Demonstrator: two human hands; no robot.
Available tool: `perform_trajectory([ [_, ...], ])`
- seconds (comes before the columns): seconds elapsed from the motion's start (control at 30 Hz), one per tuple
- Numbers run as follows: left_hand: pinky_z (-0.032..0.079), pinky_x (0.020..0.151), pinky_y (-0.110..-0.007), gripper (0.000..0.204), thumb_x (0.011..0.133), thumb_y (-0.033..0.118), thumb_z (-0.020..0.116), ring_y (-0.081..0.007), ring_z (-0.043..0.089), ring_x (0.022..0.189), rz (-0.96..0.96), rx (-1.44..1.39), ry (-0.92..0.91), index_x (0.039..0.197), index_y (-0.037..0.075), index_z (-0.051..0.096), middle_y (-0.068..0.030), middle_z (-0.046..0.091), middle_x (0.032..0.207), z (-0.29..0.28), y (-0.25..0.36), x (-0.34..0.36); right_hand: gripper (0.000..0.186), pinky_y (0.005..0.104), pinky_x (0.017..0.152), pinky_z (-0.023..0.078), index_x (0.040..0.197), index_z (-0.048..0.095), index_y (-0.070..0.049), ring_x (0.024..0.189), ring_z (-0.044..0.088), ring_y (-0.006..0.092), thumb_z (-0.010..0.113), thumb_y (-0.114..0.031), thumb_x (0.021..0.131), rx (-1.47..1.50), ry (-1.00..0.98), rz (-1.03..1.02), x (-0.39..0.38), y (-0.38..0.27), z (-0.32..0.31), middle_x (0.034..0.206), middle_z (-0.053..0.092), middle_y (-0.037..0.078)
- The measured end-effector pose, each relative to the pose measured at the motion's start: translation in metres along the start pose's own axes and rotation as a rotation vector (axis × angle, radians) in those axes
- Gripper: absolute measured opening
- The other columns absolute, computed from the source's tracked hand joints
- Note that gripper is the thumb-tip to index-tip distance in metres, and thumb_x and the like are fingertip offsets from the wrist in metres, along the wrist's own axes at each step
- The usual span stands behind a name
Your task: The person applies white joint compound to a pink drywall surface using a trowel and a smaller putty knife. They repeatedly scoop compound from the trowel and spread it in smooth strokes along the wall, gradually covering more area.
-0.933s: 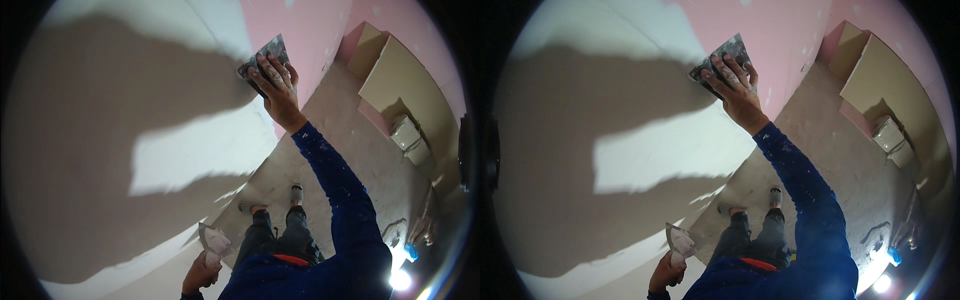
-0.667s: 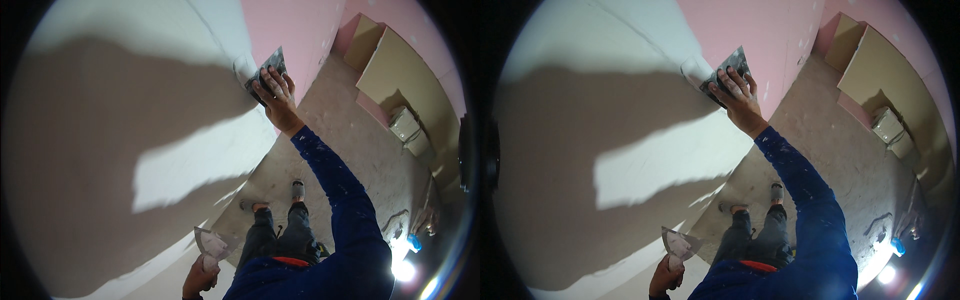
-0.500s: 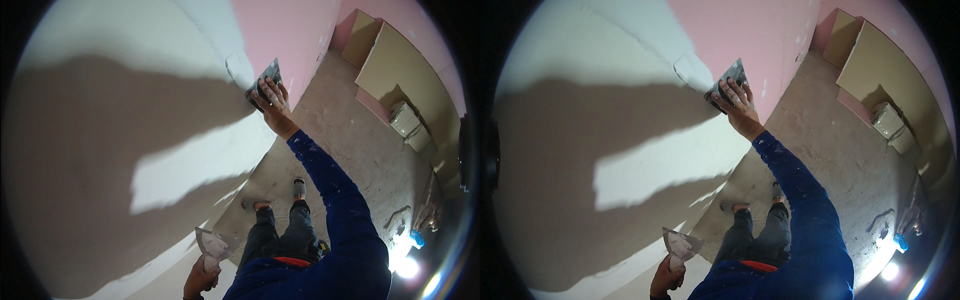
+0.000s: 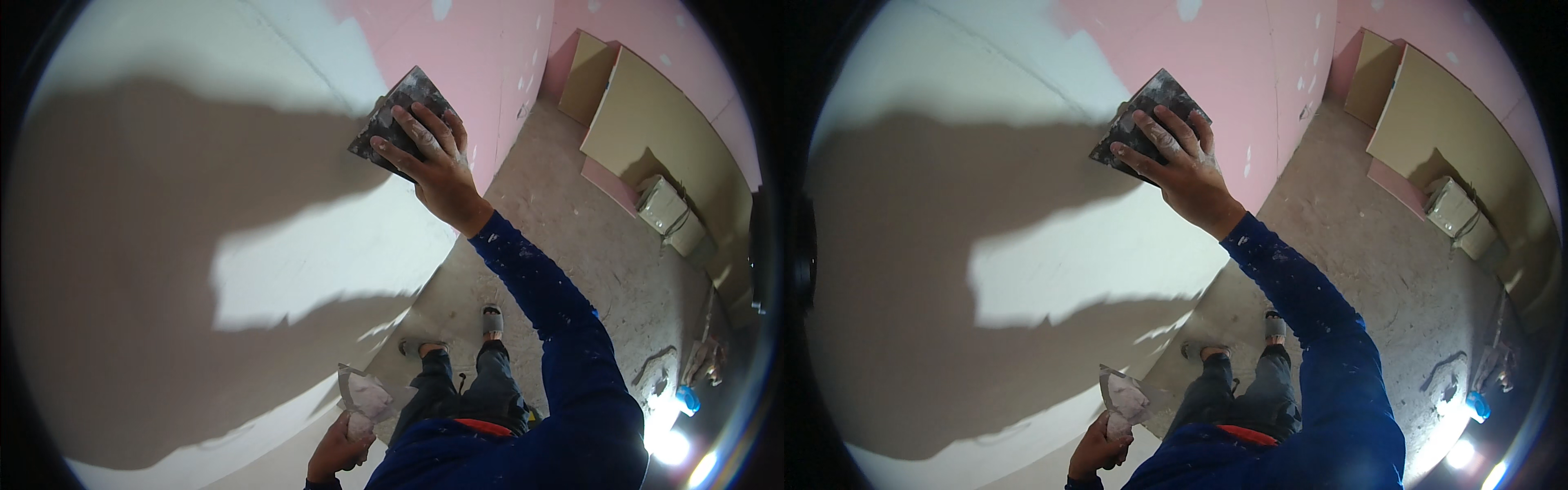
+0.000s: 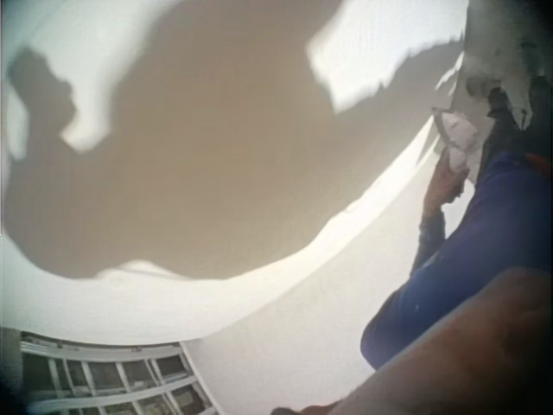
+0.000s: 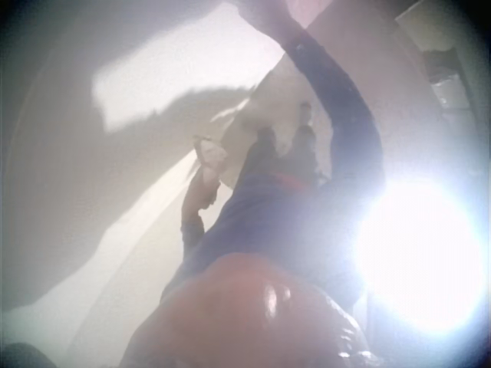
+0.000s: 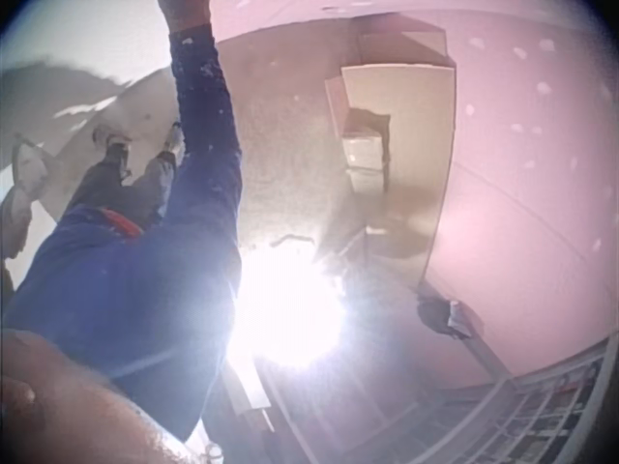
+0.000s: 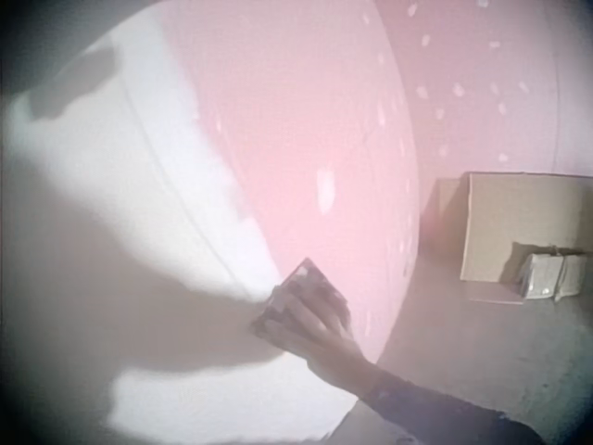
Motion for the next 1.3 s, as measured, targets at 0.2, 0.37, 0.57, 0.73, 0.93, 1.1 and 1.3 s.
perform_trajectory([
  [0.2,0.051,0.051,-0.031,0.052,0.087,0.012,0.075,-0.0143,0.061,0.058,-0.043,-0.005,-0.009,0.13,-0.001,0.048,-0.007,0.062,0.08,-0.001,-0.011,0.001,0.072,0.0607,0.121,0.022,0.144,0.054,-0.043,0.151,0.034,0.0278,0.067,0.002,0.089,-0.011,-0.031,0.053,-0.003,0.009,0.014,0.163,0.038,0.002],
  [0.37,0.052,0.051,-0.032,0.051,0.087,0.013,0.076,-0.015,0.062,0.058,-0.099,0.014,0.026,0.128,-0.001,0.049,-0.0068,0.062,0.079,-0.009,-0.017,0.001,0.073,0.0573,0.122,0.02,0.145,0.054,-0.043,0.153,0.032,0.0247,0.065,0.003,0.089,-0.006,-0.088,0.05,-0.031,0.031,0.037,0.164,0.037,0.002],
  [0.57,0.052,0.052,-0.032,0.052,0.086,0.013,0.075,-0.0153,0.062,0.058,-0.072,0.082,0.035,0.129,-0.001,0.049,-0.008,0.063,0.08,-0.011,-0.008,0.005,0.078,0.0572,0.122,0.021,0.146,0.052,-0.043,0.154,0.029,0.0257,0.065,0.005,0.087,-0.063,-0.135,0.032,-0.101,0.064,0.081,0.166,0.035,0.003],
  [0.73,0.052,0.052,-0.032,0.053,0.087,0.015,0.075,-0.0147,0.062,0.058,-0.063,0.079,-0.004,0.13,-0.001,0.048,-0.0073,0.063,0.08,-0.003,0.004,-0.001,0.074,0.0557,0.123,0.02,0.144,0.056,-0.039,0.151,0.033,0.0283,0.066,0.006,0.085,0.009,-0.119,0.111,-0.115,0.058,0.062,0.163,0.038,0.005],
  [0.93,0.051,0.051,-0.031,0.054,0.087,0.015,0.076,-0.0138,0.061,0.06,-0.007,0.058,-0.016,0.132,0.0,0.048,-0.0069,0.063,0.081,0.001,-0.004,0.003,0.081,0.0606,0.122,0.02,0.144,0.053,-0.044,0.148,0.035,0.0293,0.07,0.006,0.083,0.001,-0.073,0.053,-0.052,0.015,0.016,0.161,0.039,0.004],
  [1.1,0.051,0.052,-0.031,0.053,0.087,0.014,0.076,-0.0135,0.061,0.06,-0.015,0.058,-0.053,0.13,0.001,0.048,-0.0065,0.063,0.082,-0.003,-0.017,0.013,0.077,0.0627,0.122,0.019,0.146,0.051,-0.045,0.148,0.036,0.0297,0.068,0.002,0.087,-0.036,-0.01,0.001,-0.01,-0.011,0.009,0.16,0.041,0.004],
  [1.3,0.052,0.051,-0.031,0.05,0.088,0.013,0.076,-0.0133,0.061,0.059,-0.027,0.068,-0.02,0.128,0.001,0.049,-0.0064,0.063,0.081,-0.006,-0.025,0.011,0.078,0.0621,0.122,0.016,0.148,0.047,-0.046,0.151,0.034,0.0261,0.067,0.0,0.089,-0.088,-0.076,0.023,-0.004,-0.01,0.012,0.164,0.038,0.003],
])
Point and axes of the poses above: each hand's wrist, its own x-axis towards the middle knuckle, its own z-axis out of the palm, y = z × x, the point moved 10 cm from there along x, towards the middle knuckle
